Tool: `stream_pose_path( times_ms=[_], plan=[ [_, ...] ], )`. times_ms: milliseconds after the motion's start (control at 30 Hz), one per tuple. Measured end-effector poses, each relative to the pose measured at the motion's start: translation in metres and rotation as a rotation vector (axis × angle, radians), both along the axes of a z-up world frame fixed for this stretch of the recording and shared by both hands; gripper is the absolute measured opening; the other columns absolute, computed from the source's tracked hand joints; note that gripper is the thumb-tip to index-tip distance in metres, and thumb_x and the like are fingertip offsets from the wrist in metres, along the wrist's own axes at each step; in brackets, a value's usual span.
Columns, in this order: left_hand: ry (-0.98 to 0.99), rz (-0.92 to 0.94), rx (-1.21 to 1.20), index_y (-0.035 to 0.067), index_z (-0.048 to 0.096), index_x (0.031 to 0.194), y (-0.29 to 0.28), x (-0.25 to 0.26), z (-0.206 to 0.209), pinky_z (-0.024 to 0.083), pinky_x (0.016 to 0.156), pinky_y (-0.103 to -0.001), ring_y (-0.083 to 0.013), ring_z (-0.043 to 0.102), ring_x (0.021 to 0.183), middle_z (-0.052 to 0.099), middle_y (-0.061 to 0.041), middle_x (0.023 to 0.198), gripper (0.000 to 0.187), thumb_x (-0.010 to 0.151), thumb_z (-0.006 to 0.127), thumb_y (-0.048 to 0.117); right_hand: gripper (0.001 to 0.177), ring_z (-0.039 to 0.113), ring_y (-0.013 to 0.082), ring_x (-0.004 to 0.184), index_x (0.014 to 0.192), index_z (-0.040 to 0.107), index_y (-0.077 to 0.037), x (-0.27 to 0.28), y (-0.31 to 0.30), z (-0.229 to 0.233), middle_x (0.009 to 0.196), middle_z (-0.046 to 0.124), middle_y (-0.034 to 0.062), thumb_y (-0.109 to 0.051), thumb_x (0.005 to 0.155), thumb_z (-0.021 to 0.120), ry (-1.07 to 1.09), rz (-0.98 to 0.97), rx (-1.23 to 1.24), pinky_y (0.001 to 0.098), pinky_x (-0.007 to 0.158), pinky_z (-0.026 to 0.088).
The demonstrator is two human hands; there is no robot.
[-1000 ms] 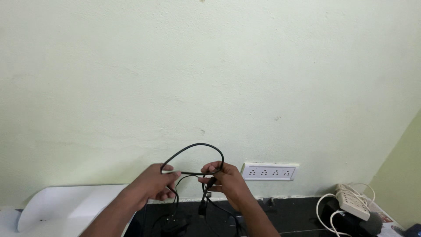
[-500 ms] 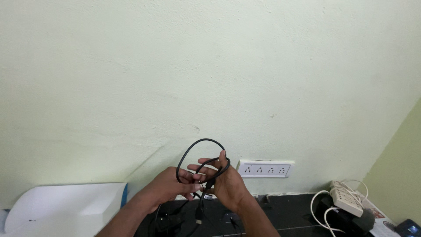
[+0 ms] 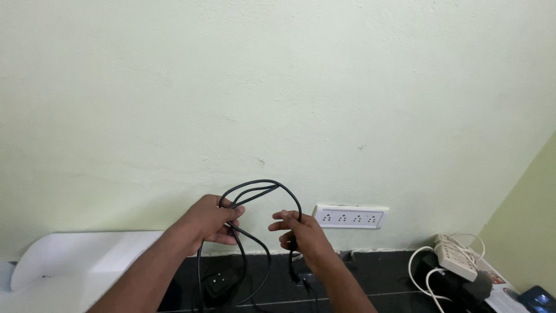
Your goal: The person coils a black USB cable and places it into a blue box. They then coil a black power adapter cable and place it into the same box. Finally, they close the box lid.
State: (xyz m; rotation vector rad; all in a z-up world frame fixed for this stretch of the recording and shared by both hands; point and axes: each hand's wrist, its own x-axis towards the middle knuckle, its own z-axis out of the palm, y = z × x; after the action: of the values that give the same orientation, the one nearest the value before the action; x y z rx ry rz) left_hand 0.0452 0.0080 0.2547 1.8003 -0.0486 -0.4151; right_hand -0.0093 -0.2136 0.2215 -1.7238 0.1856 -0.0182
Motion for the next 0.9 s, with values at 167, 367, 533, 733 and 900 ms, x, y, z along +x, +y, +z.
stream_pose_path(
  times_ms=[167,367,533,733,900],
  plan=[
    [0.128,0.009,-0.229,-0.008,0.064,0.102,0.003,-0.013,0.0,0.064,0.072,-0.034,-0.0231,0.074,0.08,0.067,-0.016,0.094,0.03,0.092,0.074,0.019,0.042,0.071,0.0134,0.098,0.131,0.063,-0.009,-0.016,0.01,-0.004,0.107,0.077,0.0046,-0.03,0.095,0.063,0.062,0.0,-0.002,0.0281,0.081,0.055],
    [0.317,-0.022,-0.674,-0.009,0.054,0.12,0.0,-0.028,-0.01,0.06,0.09,-0.038,-0.0291,0.074,0.098,0.066,-0.021,0.105,0.05,0.095,0.067,0.032,0.05,0.069,0.0153,0.083,0.135,0.058,-0.009,-0.046,0.032,-0.014,0.1,0.077,0.007,-0.039,0.096,0.06,0.093,0.156,0.299,0.0285,0.067,0.054],
    [0.235,0.005,-0.856,-0.012,0.047,0.138,-0.005,-0.029,-0.044,0.05,0.112,-0.046,-0.0354,0.063,0.128,0.063,-0.031,0.125,0.083,0.095,0.052,0.059,0.035,0.057,0.0115,0.068,0.13,0.068,-0.001,-0.046,0.042,-0.031,0.083,0.065,0.0032,-0.018,0.1,0.062,-0.078,0.072,0.482,0.0284,0.064,0.051],
    [0.335,-0.25,-0.503,0.003,0.044,0.152,0.027,-0.036,-0.083,0.036,0.113,-0.055,-0.0353,0.046,0.138,0.054,-0.028,0.152,0.103,0.085,0.045,0.081,0.029,0.054,0.0132,0.07,0.124,0.068,-0.001,-0.046,0.04,-0.044,0.085,0.059,0.0034,-0.017,0.103,0.055,-0.031,-0.198,0.645,0.0303,0.066,0.05],
    [0.604,-0.422,-0.534,0.009,0.052,0.151,0.037,-0.05,-0.111,0.051,0.102,-0.057,-0.0357,0.051,0.136,0.055,-0.022,0.148,0.105,0.079,0.039,0.085,0.028,0.063,0.0185,0.082,0.118,0.062,0.005,-0.05,0.052,-0.048,0.096,0.063,0.0111,-0.014,0.105,0.047,-0.03,-0.311,0.84,0.0391,0.078,0.056]
  ],
)
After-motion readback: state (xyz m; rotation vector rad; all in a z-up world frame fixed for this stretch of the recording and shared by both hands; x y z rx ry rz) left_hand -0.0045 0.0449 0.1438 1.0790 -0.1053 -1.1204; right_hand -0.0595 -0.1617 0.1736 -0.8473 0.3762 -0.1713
